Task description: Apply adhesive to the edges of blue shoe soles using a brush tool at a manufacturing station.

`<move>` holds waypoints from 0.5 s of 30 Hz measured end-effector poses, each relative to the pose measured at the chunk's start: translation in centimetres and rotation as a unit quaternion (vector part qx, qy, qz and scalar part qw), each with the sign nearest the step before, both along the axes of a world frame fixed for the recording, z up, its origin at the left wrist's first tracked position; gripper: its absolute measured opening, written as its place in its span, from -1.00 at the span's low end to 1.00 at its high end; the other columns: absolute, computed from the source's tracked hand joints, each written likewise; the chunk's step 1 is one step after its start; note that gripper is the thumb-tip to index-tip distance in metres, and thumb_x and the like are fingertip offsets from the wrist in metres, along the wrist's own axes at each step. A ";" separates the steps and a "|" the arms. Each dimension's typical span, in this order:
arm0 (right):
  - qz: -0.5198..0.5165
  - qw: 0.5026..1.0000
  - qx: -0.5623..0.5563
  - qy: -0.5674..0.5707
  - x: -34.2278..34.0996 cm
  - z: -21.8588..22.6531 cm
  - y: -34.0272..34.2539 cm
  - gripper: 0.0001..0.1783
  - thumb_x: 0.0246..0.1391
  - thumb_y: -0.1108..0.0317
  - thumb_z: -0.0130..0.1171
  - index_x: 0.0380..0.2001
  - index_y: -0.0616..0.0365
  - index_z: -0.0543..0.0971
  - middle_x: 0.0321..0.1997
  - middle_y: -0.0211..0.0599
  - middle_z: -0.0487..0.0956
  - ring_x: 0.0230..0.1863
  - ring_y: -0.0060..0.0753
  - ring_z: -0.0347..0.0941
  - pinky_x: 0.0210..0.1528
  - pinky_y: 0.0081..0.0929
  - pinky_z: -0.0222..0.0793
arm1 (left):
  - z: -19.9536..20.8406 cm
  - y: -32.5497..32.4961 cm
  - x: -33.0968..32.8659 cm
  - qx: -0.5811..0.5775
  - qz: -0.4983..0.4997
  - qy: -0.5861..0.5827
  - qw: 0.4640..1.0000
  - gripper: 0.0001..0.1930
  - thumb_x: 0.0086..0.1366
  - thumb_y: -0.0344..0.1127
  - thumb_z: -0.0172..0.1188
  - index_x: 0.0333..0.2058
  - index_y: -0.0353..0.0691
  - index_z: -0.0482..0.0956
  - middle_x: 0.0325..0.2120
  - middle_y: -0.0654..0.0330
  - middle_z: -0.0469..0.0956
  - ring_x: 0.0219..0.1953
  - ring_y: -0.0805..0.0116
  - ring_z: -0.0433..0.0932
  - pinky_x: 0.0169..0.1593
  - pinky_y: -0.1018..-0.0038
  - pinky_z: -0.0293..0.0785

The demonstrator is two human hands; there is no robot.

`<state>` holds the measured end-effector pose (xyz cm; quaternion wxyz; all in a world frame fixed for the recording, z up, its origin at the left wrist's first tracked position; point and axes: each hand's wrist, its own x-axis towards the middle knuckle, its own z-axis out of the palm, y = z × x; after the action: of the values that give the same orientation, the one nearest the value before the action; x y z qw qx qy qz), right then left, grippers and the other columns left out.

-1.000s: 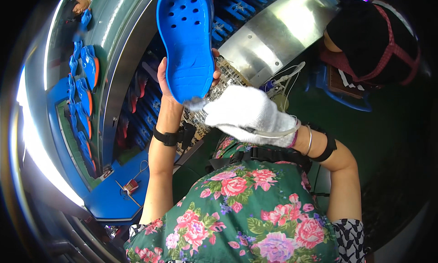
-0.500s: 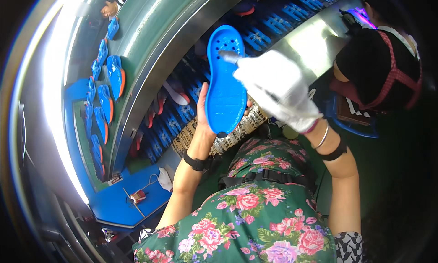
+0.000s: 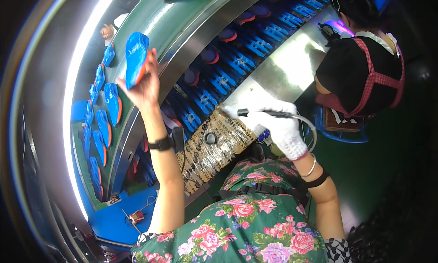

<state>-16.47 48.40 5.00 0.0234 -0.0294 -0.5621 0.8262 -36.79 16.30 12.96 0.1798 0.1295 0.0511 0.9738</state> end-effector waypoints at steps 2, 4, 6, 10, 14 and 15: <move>0.005 1.000 0.013 -0.003 0.0 -0.7 -1.0 -0.88 0.02 0.57 0.34 -0.32 0.27 0.72 -0.38 -0.39 0.70 -0.35 -0.63 0.59 -0.27 -0.63 0.48 | -0.1 0.0 -2.1 0.047 0.062 -0.073 0.994 0.14 0.20 0.23 0.32 0.45 -0.27 -0.19 0.41 -0.29 -0.09 0.34 -0.26 0.16 0.29 -0.04 0.37; 0.009 0.999 0.012 -0.034 0.4 -1.7 -1.7 -0.87 0.01 0.55 0.35 -0.30 0.26 0.72 -0.36 -0.35 0.72 -0.36 -0.61 0.59 -0.30 -0.61 0.48 | 0.3 0.4 -2.7 0.170 0.107 -0.155 0.967 0.08 0.32 0.41 -0.04 0.44 -0.35 -0.22 0.44 -0.25 -0.19 0.45 -0.22 -0.06 0.39 -0.13 0.17; 0.012 0.997 -0.046 -0.052 0.9 -2.1 -2.1 -0.87 0.02 0.54 0.35 -0.31 0.27 0.73 -0.36 -0.33 0.72 -0.37 -0.60 0.59 -0.31 -0.61 0.48 | 0.7 3.6 -2.1 0.165 0.088 -0.177 0.966 0.08 0.35 0.44 -0.18 0.43 -0.44 -0.25 0.45 -0.18 -0.08 0.45 -0.14 0.05 0.42 -0.09 0.11; 0.022 0.998 -0.036 -0.054 1.0 -2.6 -2.1 -0.86 0.02 0.56 0.35 -0.29 0.27 0.73 -0.36 -0.35 0.72 -0.38 -0.61 0.56 -0.31 -0.63 0.45 | -0.6 7.7 -4.8 -0.098 0.081 -0.115 0.985 -0.10 0.39 0.15 0.07 0.40 -0.42 -0.05 0.33 -0.21 0.20 0.33 -0.13 0.30 0.32 0.02 0.27; 0.014 0.997 -0.041 -0.058 1.2 -2.9 -2.2 -0.80 0.07 0.54 0.32 -0.20 0.29 0.73 -0.38 -0.37 0.70 -0.39 -0.64 0.52 -0.30 -0.65 0.44 | 1.0 13.2 -11.8 -0.403 0.225 -0.007 0.887 -0.17 0.33 -0.14 0.26 0.39 -0.40 0.04 0.13 -0.14 0.41 0.16 -0.04 0.43 0.22 0.17 0.39; 0.017 0.996 -0.053 -0.074 1.3 -2.9 -2.1 -0.81 0.08 0.54 0.32 -0.20 0.29 0.72 -0.39 -0.37 0.69 -0.39 -0.63 0.53 -0.31 -0.65 0.44 | 1.5 14.8 -13.6 -0.520 0.305 0.047 0.796 -0.14 0.30 -0.15 0.28 0.40 -0.43 0.02 0.06 -0.10 0.47 0.10 0.01 0.46 0.20 0.19 0.39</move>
<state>-15.20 46.28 2.15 -0.0339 -0.0822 -0.5183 0.8506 -50.42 31.07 14.47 -0.0892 0.0396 0.5955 0.7974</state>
